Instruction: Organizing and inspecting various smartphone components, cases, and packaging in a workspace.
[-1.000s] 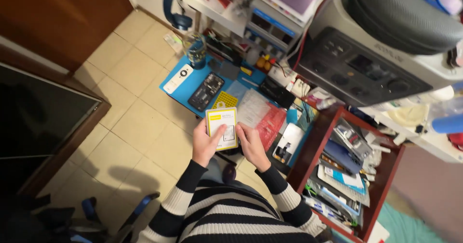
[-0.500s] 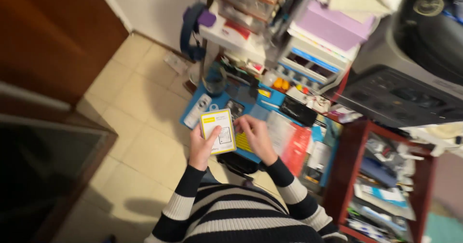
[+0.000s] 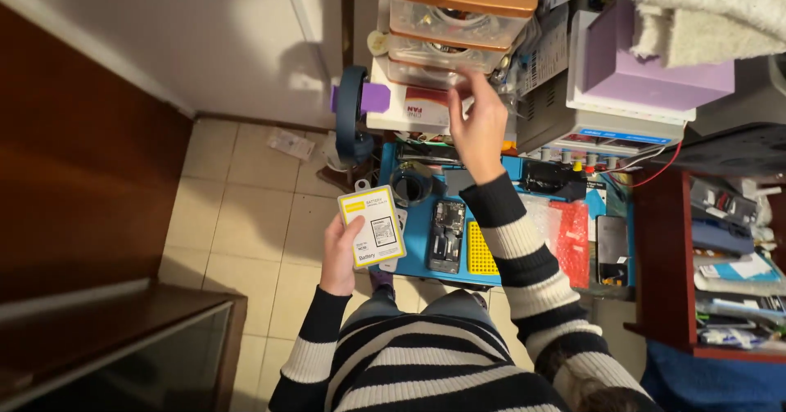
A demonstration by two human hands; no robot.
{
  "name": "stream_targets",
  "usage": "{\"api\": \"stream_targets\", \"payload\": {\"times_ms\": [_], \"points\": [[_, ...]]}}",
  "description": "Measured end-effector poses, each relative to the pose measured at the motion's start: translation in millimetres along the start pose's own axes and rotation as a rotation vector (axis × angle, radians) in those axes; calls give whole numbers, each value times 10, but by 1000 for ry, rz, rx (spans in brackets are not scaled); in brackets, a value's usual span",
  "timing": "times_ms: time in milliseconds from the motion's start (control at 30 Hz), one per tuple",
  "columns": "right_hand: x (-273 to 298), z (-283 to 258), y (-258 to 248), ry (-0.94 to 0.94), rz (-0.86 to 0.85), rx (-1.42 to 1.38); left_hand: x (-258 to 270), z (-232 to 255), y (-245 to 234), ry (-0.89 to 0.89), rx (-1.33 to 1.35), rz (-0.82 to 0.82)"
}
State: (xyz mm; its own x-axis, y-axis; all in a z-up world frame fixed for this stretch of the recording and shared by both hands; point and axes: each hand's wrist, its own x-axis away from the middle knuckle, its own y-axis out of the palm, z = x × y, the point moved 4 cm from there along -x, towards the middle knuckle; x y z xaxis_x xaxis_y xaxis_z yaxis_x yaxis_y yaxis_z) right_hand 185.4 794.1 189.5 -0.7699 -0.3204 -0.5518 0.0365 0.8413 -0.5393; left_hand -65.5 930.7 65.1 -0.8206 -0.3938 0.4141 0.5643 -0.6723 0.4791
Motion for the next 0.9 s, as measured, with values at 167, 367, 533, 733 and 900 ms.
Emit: {"api": "stream_targets", "payload": {"times_ms": [167, 367, 533, 733, 900], "points": [[-233, -87, 132, -115, 78, 179, -271, 77, -81, -39, -31, -54], [-274, -37, 217, -127, 89, 283, -509, 169, -64, -59, -49, -87], [-90, 170, 323, -27, 52, 338, -612, 220, -71, -62, -50, -118], [-82, 201, 418, -108, 33, 453, -664, 215, -108, -95, -57, -129], [-94, 375, 533, -80, -36, 465, -684, 220, -78, -83, -62, -146]]}}
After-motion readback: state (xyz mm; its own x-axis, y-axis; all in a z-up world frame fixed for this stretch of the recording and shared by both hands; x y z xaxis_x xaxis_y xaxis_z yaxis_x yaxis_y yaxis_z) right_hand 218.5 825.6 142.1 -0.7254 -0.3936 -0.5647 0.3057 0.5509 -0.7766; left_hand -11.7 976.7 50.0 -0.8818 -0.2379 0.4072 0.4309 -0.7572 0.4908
